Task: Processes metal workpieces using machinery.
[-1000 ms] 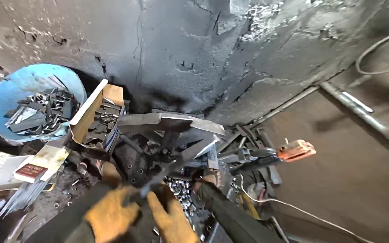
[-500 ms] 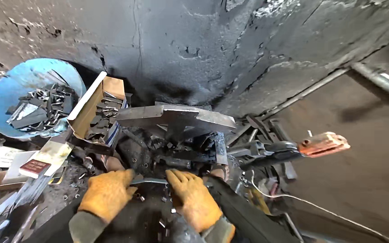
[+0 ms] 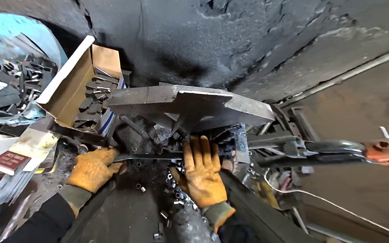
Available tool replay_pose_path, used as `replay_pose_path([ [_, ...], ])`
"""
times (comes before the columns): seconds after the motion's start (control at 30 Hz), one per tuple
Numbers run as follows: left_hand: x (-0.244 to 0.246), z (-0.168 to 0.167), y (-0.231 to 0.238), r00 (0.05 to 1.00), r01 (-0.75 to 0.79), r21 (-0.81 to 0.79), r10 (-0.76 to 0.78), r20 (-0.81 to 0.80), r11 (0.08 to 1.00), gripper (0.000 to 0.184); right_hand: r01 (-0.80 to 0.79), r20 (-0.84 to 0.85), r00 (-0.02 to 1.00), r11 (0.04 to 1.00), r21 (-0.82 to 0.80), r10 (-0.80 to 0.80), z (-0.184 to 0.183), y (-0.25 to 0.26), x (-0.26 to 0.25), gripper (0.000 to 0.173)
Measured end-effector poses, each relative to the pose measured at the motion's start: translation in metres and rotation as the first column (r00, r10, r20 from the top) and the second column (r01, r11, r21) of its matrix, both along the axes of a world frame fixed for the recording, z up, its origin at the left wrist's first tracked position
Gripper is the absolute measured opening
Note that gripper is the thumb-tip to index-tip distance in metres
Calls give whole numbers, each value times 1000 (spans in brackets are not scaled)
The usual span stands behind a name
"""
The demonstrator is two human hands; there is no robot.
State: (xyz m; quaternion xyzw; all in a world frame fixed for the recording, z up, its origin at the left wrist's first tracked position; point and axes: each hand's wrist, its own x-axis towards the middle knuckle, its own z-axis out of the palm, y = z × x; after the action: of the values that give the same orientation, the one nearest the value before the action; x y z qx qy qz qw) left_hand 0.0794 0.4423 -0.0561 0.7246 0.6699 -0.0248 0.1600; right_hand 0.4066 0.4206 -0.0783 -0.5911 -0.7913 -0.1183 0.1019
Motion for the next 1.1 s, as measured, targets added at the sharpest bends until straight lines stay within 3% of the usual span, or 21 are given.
replay_pose_path([
  [0.53,-4,-16,4,997,29,45,-32,66,999,29,-3,17,1000,999,-38,4,-3,-1,2,82],
  [0.63,-6,-22,6,998,25,7,-26,61,1000,35,3,13,1000,999,-42,-3,-3,-1,2,80],
  [0.87,-3,-16,14,998,26,-76,-21,62,997,29,23,56,998,999,-45,-21,-3,-1,1,77],
  [1.1,3,5,32,998,42,-289,-54,-34,956,41,52,90,995,997,-53,-47,-7,0,-3,80],
])
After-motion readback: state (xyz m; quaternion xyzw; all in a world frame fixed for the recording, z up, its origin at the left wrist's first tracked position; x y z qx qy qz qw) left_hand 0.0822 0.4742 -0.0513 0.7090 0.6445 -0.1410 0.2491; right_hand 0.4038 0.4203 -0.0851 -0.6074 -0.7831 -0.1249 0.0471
